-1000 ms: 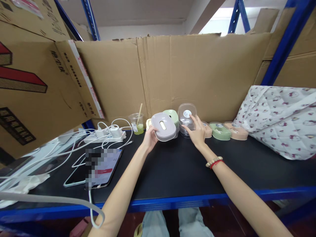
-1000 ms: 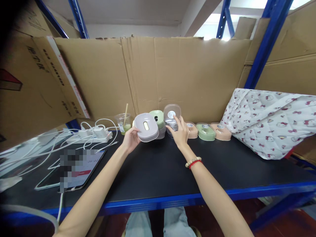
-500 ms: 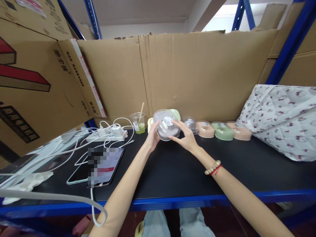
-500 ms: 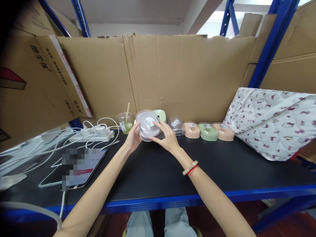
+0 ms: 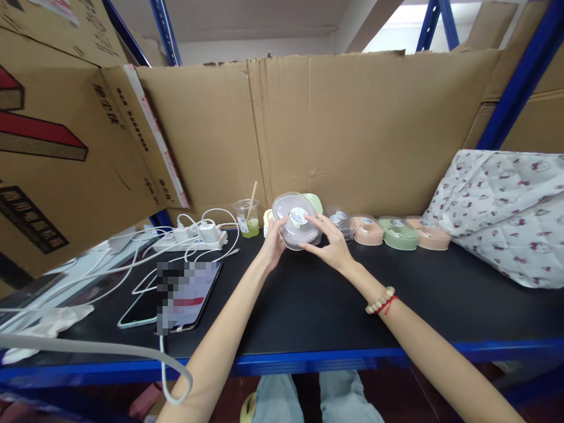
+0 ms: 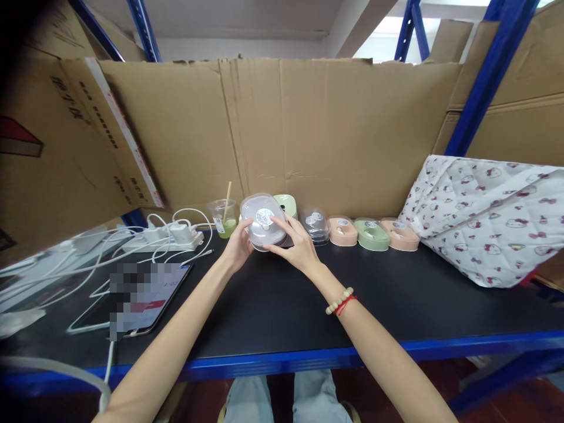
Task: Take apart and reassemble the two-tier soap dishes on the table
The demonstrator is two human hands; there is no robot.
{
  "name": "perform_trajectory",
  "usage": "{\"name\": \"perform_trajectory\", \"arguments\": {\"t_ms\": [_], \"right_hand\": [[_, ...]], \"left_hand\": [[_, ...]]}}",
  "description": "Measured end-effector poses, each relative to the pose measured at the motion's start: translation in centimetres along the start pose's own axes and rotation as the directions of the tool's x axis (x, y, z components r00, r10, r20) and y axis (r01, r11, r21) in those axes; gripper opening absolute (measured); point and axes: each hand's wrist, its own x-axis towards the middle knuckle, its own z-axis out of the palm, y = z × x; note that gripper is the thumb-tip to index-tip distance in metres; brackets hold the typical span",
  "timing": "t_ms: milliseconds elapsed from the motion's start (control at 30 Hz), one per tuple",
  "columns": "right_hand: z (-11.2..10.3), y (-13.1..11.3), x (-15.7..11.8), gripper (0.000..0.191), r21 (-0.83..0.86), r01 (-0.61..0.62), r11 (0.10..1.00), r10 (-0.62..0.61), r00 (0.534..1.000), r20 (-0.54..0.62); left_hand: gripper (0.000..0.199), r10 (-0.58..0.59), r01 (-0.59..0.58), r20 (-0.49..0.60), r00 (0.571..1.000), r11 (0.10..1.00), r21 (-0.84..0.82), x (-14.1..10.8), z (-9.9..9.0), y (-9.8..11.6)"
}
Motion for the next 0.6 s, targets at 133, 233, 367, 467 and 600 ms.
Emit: {"name": "perform_trajectory", "arguments": {"t_ms": [133, 233, 367, 467, 600], "right_hand": [[0.02, -0.01, 0.00, 0.055, -0.005, -0.005, 1.000, 0.006, 1.000, 0.005], [0.05, -0.07, -0.02, 0.054, -0.005, -0.001, 1.000, 0.001, 1.000, 0.002], [0.00, -0.30, -0.03, 0.054, 0.011, -0.001, 1.000, 0.001, 1.000, 0.019], [-0.04, -0.54, -0.03, 0.052, 0.038, 0.008, 0.999, -0.009, 1.000, 0.014], [0.12, -0.84, 0.08, 0.053, 0.155, -0.032, 0.987, 0.038, 0.999, -0.034]], "left_hand": [[0.036, -0.008, 0.008, -0.012, 1.000, 1.000, -0.004, -0.03, 0.03, 0.03], [0.036, -0.015, 0.015, -0.015, 1.000, 1.000, -0.011, -0.14, 0.12, 0.13], [0.038, -0.001, 0.001, -0.001, 1.000, 0.999, -0.049, -0.20, 0.21, 0.24], [0.040, 0.008, -0.008, 0.004, 1.000, 0.998, -0.059, -0.25, 0.28, 0.32], [0.038, 0.037, -0.037, -0.003, 0.999, 0.998, -0.043, -0.39, 0.40, 0.46]]}}
